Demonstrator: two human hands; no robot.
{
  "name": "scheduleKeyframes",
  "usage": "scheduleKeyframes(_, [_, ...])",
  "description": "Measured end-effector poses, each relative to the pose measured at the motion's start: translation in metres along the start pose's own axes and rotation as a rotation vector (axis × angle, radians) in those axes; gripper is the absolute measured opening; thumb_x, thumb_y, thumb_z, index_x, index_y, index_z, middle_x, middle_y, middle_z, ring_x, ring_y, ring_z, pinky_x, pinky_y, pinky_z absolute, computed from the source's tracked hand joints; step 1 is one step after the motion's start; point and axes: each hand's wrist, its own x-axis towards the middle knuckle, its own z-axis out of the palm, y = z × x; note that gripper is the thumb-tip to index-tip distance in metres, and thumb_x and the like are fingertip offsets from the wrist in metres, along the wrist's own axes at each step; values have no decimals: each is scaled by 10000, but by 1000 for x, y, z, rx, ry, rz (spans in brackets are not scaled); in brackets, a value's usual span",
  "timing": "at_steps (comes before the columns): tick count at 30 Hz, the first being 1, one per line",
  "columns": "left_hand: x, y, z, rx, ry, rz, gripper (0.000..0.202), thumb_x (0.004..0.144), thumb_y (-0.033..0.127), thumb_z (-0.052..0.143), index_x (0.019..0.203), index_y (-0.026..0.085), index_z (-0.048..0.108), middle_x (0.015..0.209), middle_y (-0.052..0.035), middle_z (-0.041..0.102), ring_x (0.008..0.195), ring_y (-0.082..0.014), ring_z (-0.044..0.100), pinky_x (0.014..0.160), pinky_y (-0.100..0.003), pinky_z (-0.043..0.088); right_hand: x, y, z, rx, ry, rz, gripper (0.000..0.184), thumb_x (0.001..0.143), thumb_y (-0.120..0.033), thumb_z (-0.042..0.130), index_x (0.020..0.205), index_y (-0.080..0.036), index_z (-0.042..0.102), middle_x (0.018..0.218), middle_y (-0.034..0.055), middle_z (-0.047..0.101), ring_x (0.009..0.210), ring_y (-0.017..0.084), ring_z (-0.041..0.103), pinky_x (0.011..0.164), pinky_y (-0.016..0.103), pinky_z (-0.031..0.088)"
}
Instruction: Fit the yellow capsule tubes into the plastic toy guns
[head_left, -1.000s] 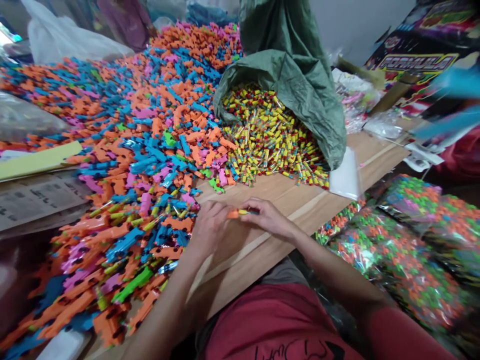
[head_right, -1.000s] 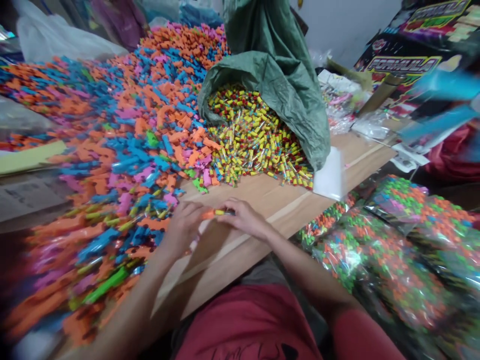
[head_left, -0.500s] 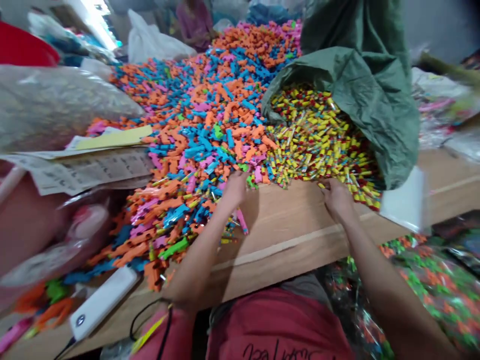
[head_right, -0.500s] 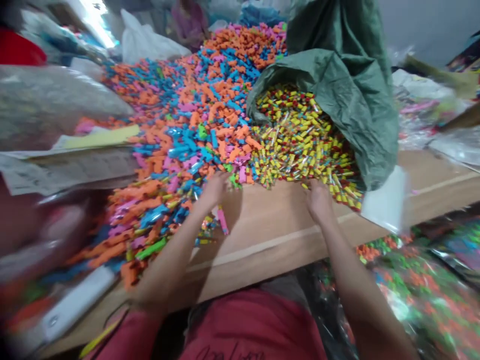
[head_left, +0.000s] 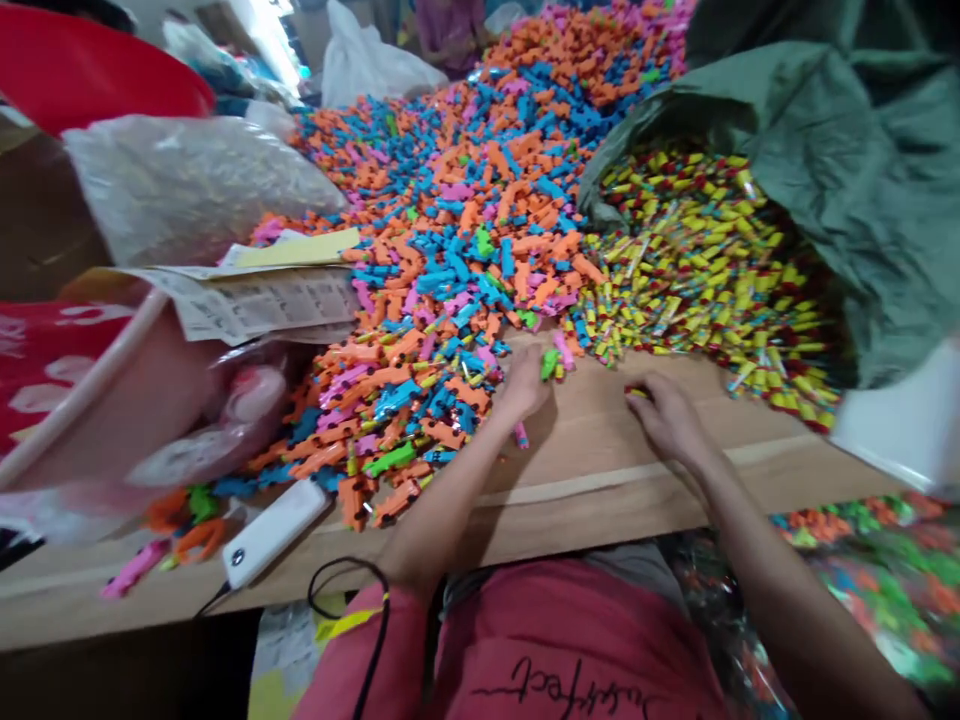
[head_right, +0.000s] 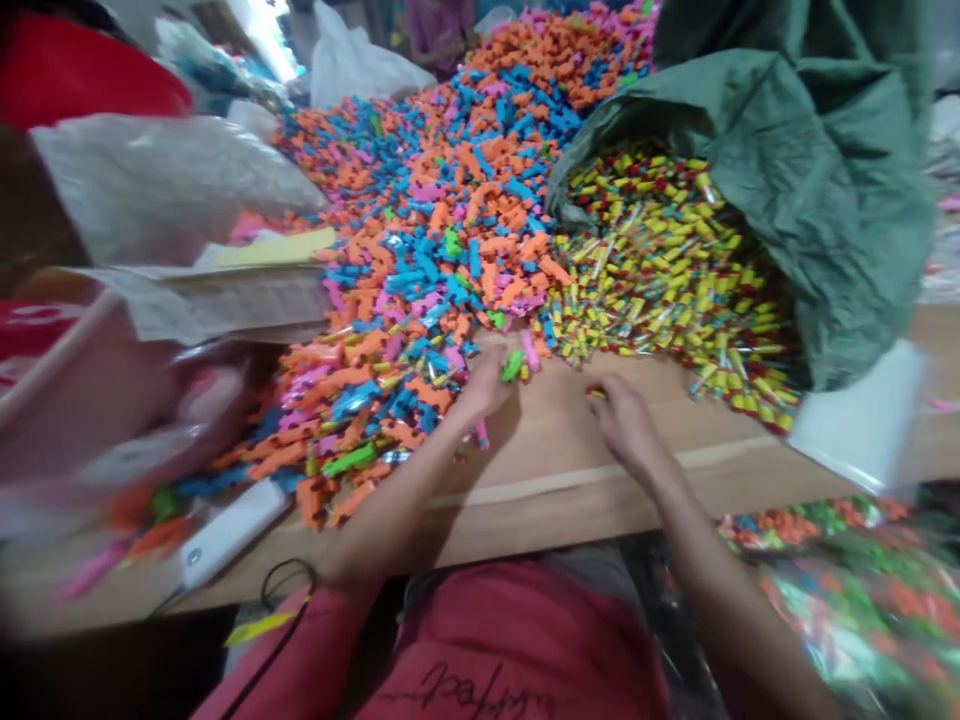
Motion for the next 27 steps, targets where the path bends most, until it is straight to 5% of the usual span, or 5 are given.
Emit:
scheduleKeyframes(7, [-28,18,-6,-149,-31,130,312,875,112,635,1160,185,740,957,-53,574,940,-225,596,879,-346,498,6,-40,35,339,108,-78,326,969,-300,562,1260,-225,689,1239,90,703,1141,252,653,1009,399,502])
scheduleKeyframes(13, [-41,27,-5,-253,50,144,137,906,178,660,1033,151,703,973,-60,655,941,-225,621,851,-332,500,-6,-51,28,372,67,-106,263,985,-268,576,1195,-226,728,1170,78,723,1107,238,661,991,375,497])
scheduleKeyframes(27, [-46,14,-6,-439,119,325,178,934,201,690,1085,211,784,1034,-58,767,974,-219,692,889,-331,542,-10,-63,24,699,-35,55,349,933,-407,634,1165,-177,756,1046,60,747,942,197,659,886,331,513])
